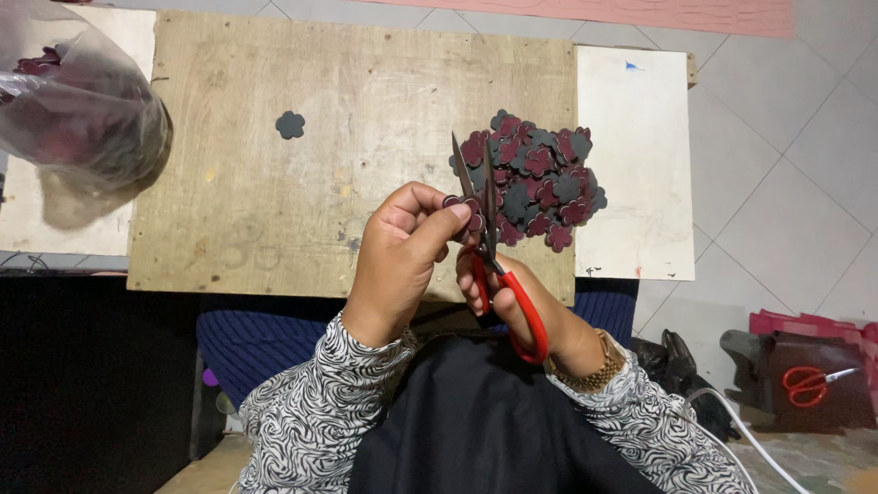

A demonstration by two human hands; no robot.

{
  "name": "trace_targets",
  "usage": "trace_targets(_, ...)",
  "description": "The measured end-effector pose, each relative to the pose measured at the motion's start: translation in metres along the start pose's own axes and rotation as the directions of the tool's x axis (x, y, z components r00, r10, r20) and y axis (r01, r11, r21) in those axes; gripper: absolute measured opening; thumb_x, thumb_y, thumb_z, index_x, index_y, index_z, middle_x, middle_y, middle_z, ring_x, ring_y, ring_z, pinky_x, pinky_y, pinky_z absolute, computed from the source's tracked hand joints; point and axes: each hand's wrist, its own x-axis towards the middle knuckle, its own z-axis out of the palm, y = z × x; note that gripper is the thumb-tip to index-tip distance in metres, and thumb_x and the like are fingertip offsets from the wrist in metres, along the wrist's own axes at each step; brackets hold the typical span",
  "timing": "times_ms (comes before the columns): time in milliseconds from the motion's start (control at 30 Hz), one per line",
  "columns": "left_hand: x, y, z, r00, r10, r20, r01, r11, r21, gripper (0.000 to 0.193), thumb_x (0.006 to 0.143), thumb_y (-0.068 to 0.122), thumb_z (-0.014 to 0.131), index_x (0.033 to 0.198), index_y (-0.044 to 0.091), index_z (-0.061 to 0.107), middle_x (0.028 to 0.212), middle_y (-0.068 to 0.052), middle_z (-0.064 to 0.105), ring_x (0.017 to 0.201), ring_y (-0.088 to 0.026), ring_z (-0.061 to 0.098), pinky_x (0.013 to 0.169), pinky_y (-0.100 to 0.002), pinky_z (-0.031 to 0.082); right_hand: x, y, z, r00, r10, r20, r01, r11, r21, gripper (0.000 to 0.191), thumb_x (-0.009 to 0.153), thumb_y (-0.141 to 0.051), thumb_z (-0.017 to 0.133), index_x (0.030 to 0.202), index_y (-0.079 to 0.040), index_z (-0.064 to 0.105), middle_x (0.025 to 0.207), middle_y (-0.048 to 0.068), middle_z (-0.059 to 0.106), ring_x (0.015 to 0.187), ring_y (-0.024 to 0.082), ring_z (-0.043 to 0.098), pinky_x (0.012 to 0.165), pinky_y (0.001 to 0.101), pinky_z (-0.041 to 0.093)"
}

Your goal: The person separates flower-shaped fabric cutouts from leftover scraps on a wooden workboard and gathers them into a pile. They then pick up red-handled scissors and trim the edges of individual flower cutouts one at a time, holding each piece in one hand while cutting with the other.

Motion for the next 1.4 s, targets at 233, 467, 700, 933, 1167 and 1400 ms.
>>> trace_targets(233,0.001,-0.002,0.002,1.0,-0.001,0.0,0.001,1.0,-0.001,0.007,0.097,0.012,0.068,0.094,0.007,0.064,0.084,-0.003,0.074,0.074,-0.005,0.064,0.064,-0.021,0.046,-0.001,0.008,0.002,0.998,0.022,-0.059,-0.018,0.998,0.06,0.09,0.083,-0.09,0.051,0.111,-0.004,0.054,0.087,-0.003,0.048,0.075,0.008,0.046,0.067,0.0228,0.042)
trace_targets(467,0.002,-0.004,0.001,1.0,-0.008,0.003,0.008,1.0,-0.03,0.006,0.097,0.011,0.068,0.095,0.006,0.064,0.084,-0.003,0.073,0.074,-0.006,0.064,0.065,-0.021,0.046,-0.001,0.011,0.001,0.999,-0.006,-0.041,0.008,0.999,0.044,0.088,0.085,-0.088,0.051,0.111,-0.004,0.054,0.088,-0.003,0.048,0.077,0.007,0.046,0.068,0.0226,0.042)
trace_targets(700,0.002,-0.007,-0.001,1.0,0.002,0.003,-0.002,1.0,-0.006,0.007,0.097,0.012,0.068,0.095,0.007,0.064,0.085,-0.002,0.074,0.075,-0.005,0.064,0.066,-0.021,0.046,-0.001,0.01,0.004,0.998,0.015,-0.06,-0.01,0.998,0.068,0.086,0.085,-0.087,0.051,0.11,-0.005,0.054,0.087,-0.003,0.047,0.075,0.008,0.045,0.067,0.0227,0.042)
trace_targets(933,0.0,-0.004,-0.002,1.0,-0.021,-0.016,0.021,1.0,0.013,0.006,0.096,0.014,0.067,0.097,0.009,0.064,0.086,0.0,0.073,0.076,-0.004,0.062,0.066,-0.02,0.045,0.0,0.008,0.006,0.998,0.017,-0.068,-0.009,0.993,0.115,0.079,0.087,-0.084,0.053,0.103,-0.007,0.053,0.085,-0.004,0.047,0.073,0.007,0.045,0.064,0.0222,0.042)
trace_targets(1167,0.002,-0.003,-0.003,0.999,-0.004,-0.032,0.003,1.0,-0.029,0.007,0.097,0.012,0.067,0.1,0.007,0.064,0.09,0.0,0.072,0.078,-0.004,0.062,0.064,-0.02,0.045,-0.001,0.008,0.003,0.999,0.02,-0.036,-0.015,0.991,0.134,0.075,0.089,-0.081,0.054,0.101,-0.007,0.053,0.083,-0.004,0.046,0.071,0.007,0.044,0.064,0.022,0.041)
trace_targets(1400,0.001,0.0,-0.005,0.999,0.002,-0.04,-0.004,0.999,-0.04,0.008,0.098,0.011,0.065,0.103,0.006,0.06,0.091,-0.004,0.073,0.084,-0.012,0.074,0.061,-0.021,0.048,-0.002,0.011,0.002,0.999,0.035,-0.015,-0.033,0.991,0.128,0.074,0.091,-0.08,0.053,0.102,-0.007,0.053,0.081,-0.004,0.046,0.07,0.006,0.043,0.063,0.0217,0.041)
